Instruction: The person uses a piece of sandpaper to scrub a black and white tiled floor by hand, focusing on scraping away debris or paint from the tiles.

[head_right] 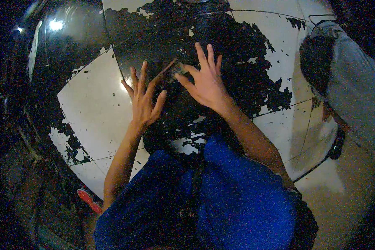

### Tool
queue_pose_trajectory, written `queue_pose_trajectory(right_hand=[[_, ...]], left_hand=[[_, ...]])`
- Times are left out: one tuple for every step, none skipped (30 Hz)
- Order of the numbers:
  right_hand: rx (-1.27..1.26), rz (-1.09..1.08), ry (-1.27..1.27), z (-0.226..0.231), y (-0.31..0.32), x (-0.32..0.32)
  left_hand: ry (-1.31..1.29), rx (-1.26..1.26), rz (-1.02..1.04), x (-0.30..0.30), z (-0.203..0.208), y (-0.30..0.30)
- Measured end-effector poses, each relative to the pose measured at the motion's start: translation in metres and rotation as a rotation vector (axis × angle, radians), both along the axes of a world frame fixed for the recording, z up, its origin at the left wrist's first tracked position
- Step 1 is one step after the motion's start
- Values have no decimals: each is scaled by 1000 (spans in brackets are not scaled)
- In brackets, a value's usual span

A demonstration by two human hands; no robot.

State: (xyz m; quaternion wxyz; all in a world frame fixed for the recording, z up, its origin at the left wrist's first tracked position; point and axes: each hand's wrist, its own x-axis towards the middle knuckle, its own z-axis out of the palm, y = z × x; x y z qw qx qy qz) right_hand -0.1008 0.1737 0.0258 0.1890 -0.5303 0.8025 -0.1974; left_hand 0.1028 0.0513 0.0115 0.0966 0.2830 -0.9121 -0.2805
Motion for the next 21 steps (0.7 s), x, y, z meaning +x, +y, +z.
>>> queue_pose_trajectory(right_hand=[[23,7,-1,2,3,1],[47,14,-3,4,5,0],[39,28,-18,2,7,-1],[32,43,-32,-1,10,-1],[25,57,-47,-3,11,-1],[5,58,-79,-3,10,-1],[-15,60,-110,-4,9,-1],[-35,60,-140,-3,8,-1],[-31,77,-123,-2,7,0],[-26,93,-106,-1,7,1],[-22,108,-88,0,6,2],[-19,117,-82,0,6,2],[-17,126,-75,0,6,3],[-15,135,-68,0,5,2],[-11,143,-68,-1,5,2],[-7,152,-69,-2,3,1],[-3,160,-69,-4,3,0],[3,158,-93,-4,3,-1],[9,155,-117,-6,3,-2],[14,152,-142,-7,4,-2],[24,165,-122,-7,3,-2]], left_hand=[[-9,-14,5,-1,-1,-1],[-18,-29,11,-1,-3,-2],[-30,-44,15,-2,-3,-3],[-23,-46,6,-3,-2,-4],[-17,-47,-3,-5,0,-6],[-9,-49,-11,-6,3,-7],[-28,-56,-33,-5,2,-7],[-47,-63,-55,-4,2,-8],[-65,-72,-75,-4,1,-9],[-47,-74,-79,-4,1,-9],[-29,-77,-82,-6,1,-9],[-12,-78,-86,-6,1,-8],[2,-88,-84,-8,2,-8],[16,-99,-83,-10,4,-9],[27,-102,-81,-11,2,-10],[24,-118,-86,-12,-2,-11],[21,-135,-92,-12,-6,-13],[24,-157,-102,-15,-5,-15],[32,-155,-105,-17,-3,-16],[39,-153,-108,-20,-1,-16],[44,-151,-112,-21,2,-16]])
